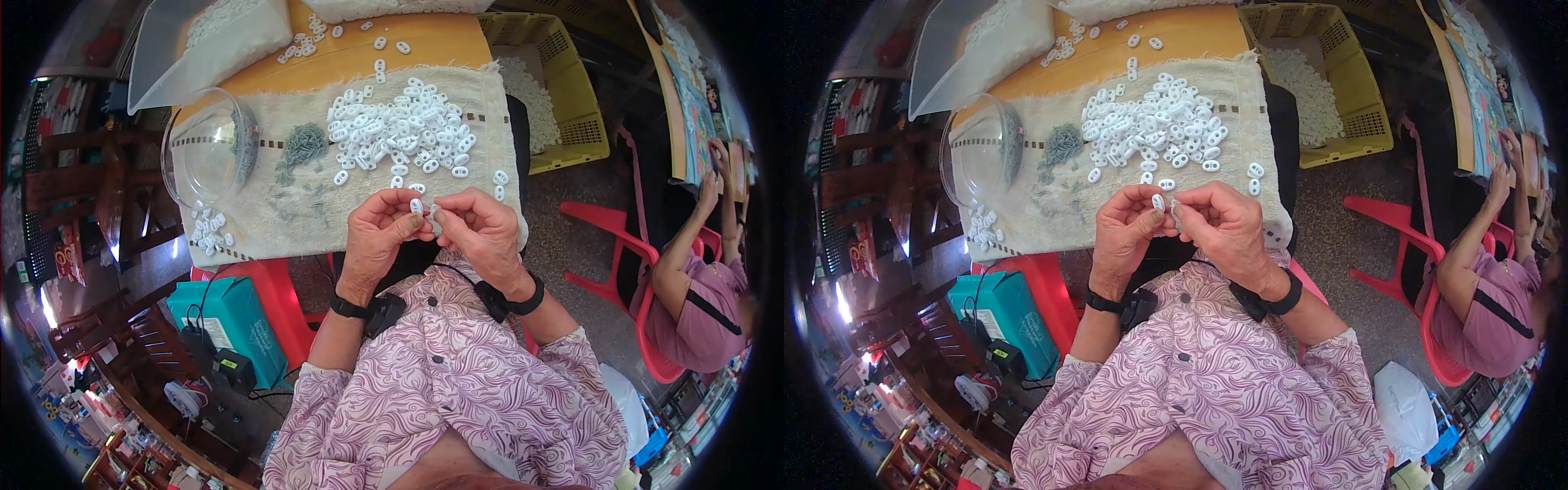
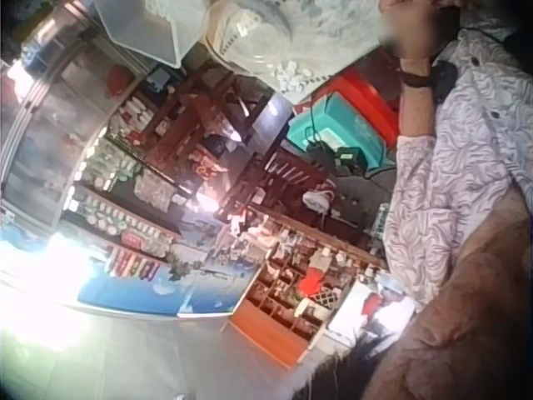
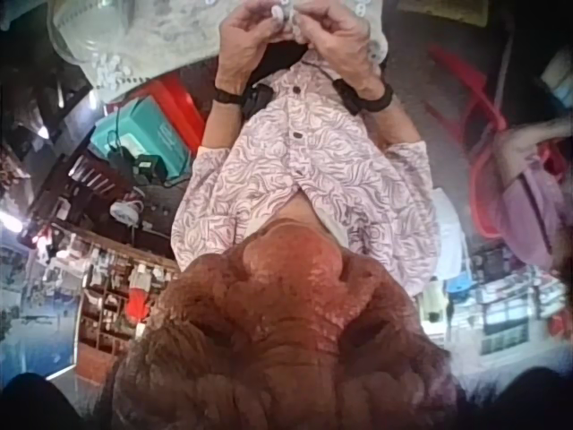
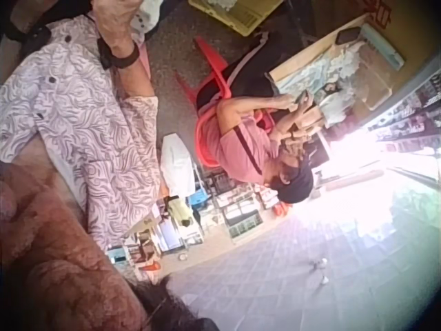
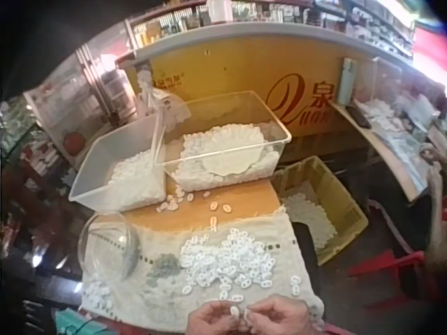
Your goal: Manually inserting small grey pins into white plastic bases on a workbench.
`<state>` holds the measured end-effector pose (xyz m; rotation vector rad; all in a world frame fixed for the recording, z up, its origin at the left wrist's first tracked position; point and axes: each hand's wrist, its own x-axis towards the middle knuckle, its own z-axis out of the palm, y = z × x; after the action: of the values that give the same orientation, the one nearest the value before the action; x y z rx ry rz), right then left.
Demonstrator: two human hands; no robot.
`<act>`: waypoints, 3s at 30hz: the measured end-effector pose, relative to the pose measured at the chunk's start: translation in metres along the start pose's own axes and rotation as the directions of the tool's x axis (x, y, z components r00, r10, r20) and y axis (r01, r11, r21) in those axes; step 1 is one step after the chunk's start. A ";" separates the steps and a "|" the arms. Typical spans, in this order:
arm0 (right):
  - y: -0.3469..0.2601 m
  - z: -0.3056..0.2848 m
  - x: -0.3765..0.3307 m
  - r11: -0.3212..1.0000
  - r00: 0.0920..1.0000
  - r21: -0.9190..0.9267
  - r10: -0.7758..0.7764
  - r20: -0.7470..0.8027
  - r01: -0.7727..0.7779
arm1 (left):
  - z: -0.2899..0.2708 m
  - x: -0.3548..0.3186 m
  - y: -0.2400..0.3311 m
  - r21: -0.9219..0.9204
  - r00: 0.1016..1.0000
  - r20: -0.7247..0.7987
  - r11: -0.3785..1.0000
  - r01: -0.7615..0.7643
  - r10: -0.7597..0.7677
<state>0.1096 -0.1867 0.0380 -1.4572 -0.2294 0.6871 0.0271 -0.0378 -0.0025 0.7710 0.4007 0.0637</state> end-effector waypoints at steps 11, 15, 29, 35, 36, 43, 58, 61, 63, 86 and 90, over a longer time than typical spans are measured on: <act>0.002 0.000 0.000 0.998 0.999 -0.049 -0.049 -0.013 0.049 | 0.004 -0.002 0.003 0.111 1.000 -0.013 0.994 -0.018 0.019; 0.002 0.001 0.001 0.994 0.997 -0.080 -0.082 -0.014 0.081 | 0.008 -0.004 0.006 0.169 0.999 -0.020 0.985 -0.030 0.033; 0.001 0.000 0.002 0.955 0.984 -0.238 -0.177 0.012 0.175 | 0.010 -0.006 0.006 0.300 0.998 -0.009 0.952 -0.060 0.066; 0.005 -0.001 0.002 0.971 0.992 -0.203 -0.130 0.010 0.129 | 0.012 -0.007 0.007 0.329 0.998 -0.022 0.943 -0.047 0.058; 0.006 0.000 0.002 0.973 0.993 -0.196 -0.119 0.006 0.118 | 0.012 -0.007 0.007 0.318 0.998 -0.018 0.947 -0.054 0.064; 0.009 0.000 0.002 0.990 0.997 -0.112 -0.082 0.009 0.083 | 0.011 -0.007 0.006 0.307 0.997 -0.002 0.949 -0.072 0.076; 0.005 0.002 -0.001 1.000 1.000 0.003 -0.005 -0.002 0.005 | 0.012 -0.008 0.008 0.299 0.997 0.001 0.952 -0.070 0.073; 0.004 0.003 -0.001 1.000 1.000 -0.006 -0.011 0.002 0.011 | 0.010 -0.008 0.008 0.311 0.997 0.014 0.947 -0.080 0.080; 0.005 0.003 -0.001 1.000 1.000 -0.018 -0.011 0.000 0.011 | 0.011 -0.008 0.009 0.313 0.997 0.010 0.946 -0.077 0.078; 0.002 0.004 0.000 0.995 0.994 0.023 0.099 0.041 -0.100 | 0.007 -0.007 0.005 0.197 0.997 0.002 0.978 -0.074 0.075; 0.003 0.005 0.000 0.995 0.995 0.020 0.100 0.028 -0.100 | 0.005 -0.008 0.005 0.182 0.997 0.006 0.980 -0.075 0.075</act>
<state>0.1064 -0.1826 0.0359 -1.4475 -0.1703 0.7885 0.0223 -0.0396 0.0068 0.9671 0.3822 0.0991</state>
